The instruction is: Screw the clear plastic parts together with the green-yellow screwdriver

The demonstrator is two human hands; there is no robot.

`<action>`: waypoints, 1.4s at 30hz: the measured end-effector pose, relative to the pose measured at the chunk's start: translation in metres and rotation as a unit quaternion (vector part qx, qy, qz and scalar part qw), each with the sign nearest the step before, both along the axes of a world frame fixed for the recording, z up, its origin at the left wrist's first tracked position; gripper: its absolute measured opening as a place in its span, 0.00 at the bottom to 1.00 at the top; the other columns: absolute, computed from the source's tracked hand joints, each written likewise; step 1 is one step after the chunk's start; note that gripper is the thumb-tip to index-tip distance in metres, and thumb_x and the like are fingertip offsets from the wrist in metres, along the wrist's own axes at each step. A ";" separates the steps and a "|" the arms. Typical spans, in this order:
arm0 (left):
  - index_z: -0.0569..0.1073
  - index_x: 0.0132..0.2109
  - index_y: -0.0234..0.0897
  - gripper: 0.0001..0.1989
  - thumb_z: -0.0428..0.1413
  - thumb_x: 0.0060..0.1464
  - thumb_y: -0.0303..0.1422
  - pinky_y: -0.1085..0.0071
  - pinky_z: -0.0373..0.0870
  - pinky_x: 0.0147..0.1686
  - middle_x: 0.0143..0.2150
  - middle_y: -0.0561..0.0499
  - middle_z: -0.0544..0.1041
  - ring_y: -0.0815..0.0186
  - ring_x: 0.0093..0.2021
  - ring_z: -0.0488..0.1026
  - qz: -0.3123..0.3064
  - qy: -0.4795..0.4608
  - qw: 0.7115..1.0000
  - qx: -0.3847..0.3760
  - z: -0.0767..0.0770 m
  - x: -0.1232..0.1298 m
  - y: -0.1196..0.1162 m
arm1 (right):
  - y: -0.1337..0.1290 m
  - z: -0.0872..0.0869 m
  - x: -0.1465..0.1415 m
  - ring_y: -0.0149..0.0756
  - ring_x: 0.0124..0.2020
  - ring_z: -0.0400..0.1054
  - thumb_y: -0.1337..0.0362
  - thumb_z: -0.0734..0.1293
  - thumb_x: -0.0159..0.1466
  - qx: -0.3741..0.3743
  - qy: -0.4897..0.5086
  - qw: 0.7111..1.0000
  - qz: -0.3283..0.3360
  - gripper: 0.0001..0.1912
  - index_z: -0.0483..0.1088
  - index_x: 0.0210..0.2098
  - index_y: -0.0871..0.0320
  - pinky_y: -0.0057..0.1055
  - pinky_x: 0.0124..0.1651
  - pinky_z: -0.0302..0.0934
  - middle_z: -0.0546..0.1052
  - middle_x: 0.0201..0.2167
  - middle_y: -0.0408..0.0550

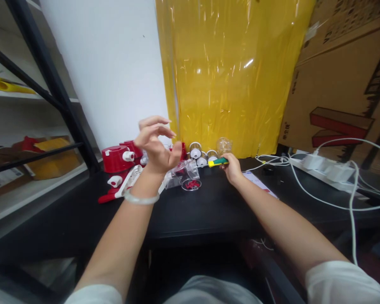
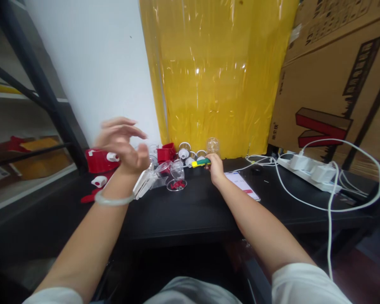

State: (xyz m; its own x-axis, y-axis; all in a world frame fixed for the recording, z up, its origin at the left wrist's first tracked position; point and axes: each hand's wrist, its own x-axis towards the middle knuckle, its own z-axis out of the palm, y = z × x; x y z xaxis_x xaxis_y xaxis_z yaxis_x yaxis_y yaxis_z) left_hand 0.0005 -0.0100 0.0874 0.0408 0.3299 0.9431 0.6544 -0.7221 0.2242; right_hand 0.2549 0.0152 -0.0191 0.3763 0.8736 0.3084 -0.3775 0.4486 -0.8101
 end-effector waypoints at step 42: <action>0.68 0.45 0.40 0.06 0.52 0.59 0.32 0.60 0.71 0.43 0.39 0.47 0.80 0.56 0.40 0.77 0.001 0.109 0.965 -0.240 -0.071 -0.010 0.040 | 0.003 -0.001 -0.001 0.26 0.18 0.59 0.57 0.69 0.53 -0.010 0.022 1.000 -0.005 0.11 0.65 0.31 0.53 0.26 0.20 0.57 0.68 0.23 0.36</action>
